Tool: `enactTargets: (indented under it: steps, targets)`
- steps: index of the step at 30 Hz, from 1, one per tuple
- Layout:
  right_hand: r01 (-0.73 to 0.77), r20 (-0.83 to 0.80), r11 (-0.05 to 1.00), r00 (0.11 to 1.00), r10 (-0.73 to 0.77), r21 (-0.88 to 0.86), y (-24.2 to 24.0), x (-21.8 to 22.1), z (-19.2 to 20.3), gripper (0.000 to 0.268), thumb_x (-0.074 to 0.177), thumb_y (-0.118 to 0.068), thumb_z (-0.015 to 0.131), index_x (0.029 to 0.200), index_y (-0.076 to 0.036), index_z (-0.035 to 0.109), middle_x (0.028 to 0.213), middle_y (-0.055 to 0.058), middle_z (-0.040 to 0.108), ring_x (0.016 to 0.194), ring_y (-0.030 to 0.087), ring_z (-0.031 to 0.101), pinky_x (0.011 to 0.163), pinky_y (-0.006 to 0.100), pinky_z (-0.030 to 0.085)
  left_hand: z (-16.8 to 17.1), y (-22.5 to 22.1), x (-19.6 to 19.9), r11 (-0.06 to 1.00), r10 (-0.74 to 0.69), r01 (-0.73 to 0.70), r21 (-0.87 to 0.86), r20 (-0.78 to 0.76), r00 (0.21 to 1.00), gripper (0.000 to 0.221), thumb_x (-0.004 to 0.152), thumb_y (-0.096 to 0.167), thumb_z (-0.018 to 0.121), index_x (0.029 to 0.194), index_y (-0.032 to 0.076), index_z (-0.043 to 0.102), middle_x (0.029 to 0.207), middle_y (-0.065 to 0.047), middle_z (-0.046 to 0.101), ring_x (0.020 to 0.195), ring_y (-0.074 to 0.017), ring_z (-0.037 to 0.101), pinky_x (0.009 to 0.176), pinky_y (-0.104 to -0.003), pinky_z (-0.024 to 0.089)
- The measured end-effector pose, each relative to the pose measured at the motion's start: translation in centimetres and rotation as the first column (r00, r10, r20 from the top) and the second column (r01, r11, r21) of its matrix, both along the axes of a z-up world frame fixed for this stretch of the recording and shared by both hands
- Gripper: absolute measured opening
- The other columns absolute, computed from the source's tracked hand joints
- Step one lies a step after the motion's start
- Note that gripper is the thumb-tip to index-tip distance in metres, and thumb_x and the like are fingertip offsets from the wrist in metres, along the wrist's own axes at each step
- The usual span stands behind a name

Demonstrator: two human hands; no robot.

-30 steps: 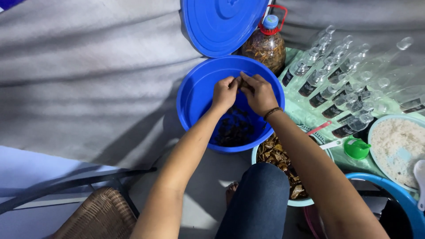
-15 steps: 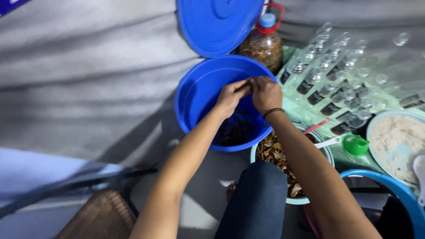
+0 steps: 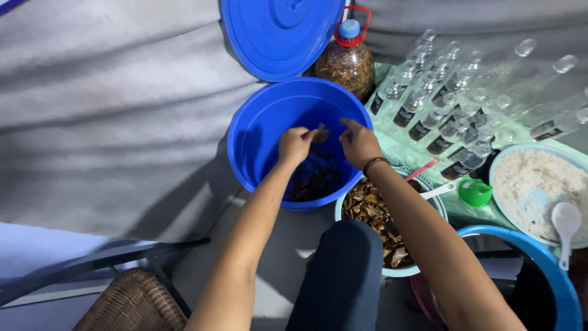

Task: Mixing dried organic material with white powder and dark liquid in a bucket for processing

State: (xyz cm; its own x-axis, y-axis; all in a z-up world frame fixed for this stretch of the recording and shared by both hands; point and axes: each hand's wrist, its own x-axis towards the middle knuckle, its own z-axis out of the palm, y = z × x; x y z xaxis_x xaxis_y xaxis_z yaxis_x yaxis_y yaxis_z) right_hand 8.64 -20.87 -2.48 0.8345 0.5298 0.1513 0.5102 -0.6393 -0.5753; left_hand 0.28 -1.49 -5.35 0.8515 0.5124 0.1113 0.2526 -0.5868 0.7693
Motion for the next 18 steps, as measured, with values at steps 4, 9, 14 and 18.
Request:
enactTargets:
  steps: [4, 9, 14, 18]
  targets:
    - [-0.076, -0.014, 0.995, 0.997, 0.075, -0.069, -3.3, -0.7, -0.7, 0.029, 0.094, -0.026, 0.069, 0.122, -0.022, 0.072, 0.096, -0.001, 0.078, 0.094, 0.026, 0.074, 0.087, 0.047, 0.061, -4.7, 1.2, 1.1, 0.998, 0.026, -0.004, 0.059, -0.376, 0.926, 0.039, 0.1, 0.041, 0.064, 0.137, 0.031, 0.068, 0.114, -0.005, 0.078, 0.113, -0.0292, 0.072, 0.093, -0.047, 0.06]
    - [-0.106, -0.053, 0.988, 0.994, 0.1, -0.115, -11.3, -3.4, 1.5, 0.027, 0.096, -0.02, 0.066, 0.122, -0.015, 0.074, 0.096, 0.007, 0.079, 0.09, 0.033, 0.075, 0.082, 0.049, 0.062, -1.6, -2.6, 0.4, 0.998, -0.033, 0.048, 0.043, -0.3, 0.953, 0.042, 0.102, 0.022, 0.062, 0.143, 0.019, 0.063, 0.116, -0.008, 0.076, 0.124, -0.034, 0.065, 0.102, -0.054, 0.055]
    - [0.03, -0.033, 0.996, 0.999, -0.032, -0.083, -23.8, -6.2, 2.3, 0.026, 0.093, -0.018, 0.066, 0.117, -0.017, 0.076, 0.1, 0.012, 0.079, 0.093, 0.039, 0.074, 0.085, 0.054, 0.06, -0.8, -9.7, 1.9, 0.974, -0.22, 0.218, 0.06, 0.019, 0.975, 0.036, 0.095, 0.015, 0.07, 0.131, 0.009, 0.069, 0.107, -0.012, 0.072, 0.101, -0.035, 0.071, 0.088, -0.05, 0.06]
    - [0.306, 0.049, 0.947, 0.952, -0.303, -0.101, -37.0, -8.7, 1.1, 0.026, 0.094, -0.023, 0.068, 0.119, -0.02, 0.076, 0.1, 0.007, 0.079, 0.095, 0.034, 0.074, 0.084, 0.05, 0.06, 1.9, -18.5, 2.7, 0.856, -0.518, 0.488, 0.173, 0.268, 0.813, 0.038, 0.09, 0.009, 0.069, 0.128, 0.012, 0.068, 0.099, -0.007, 0.068, 0.083, -0.0314, 0.071, 0.073, -0.042, 0.059]
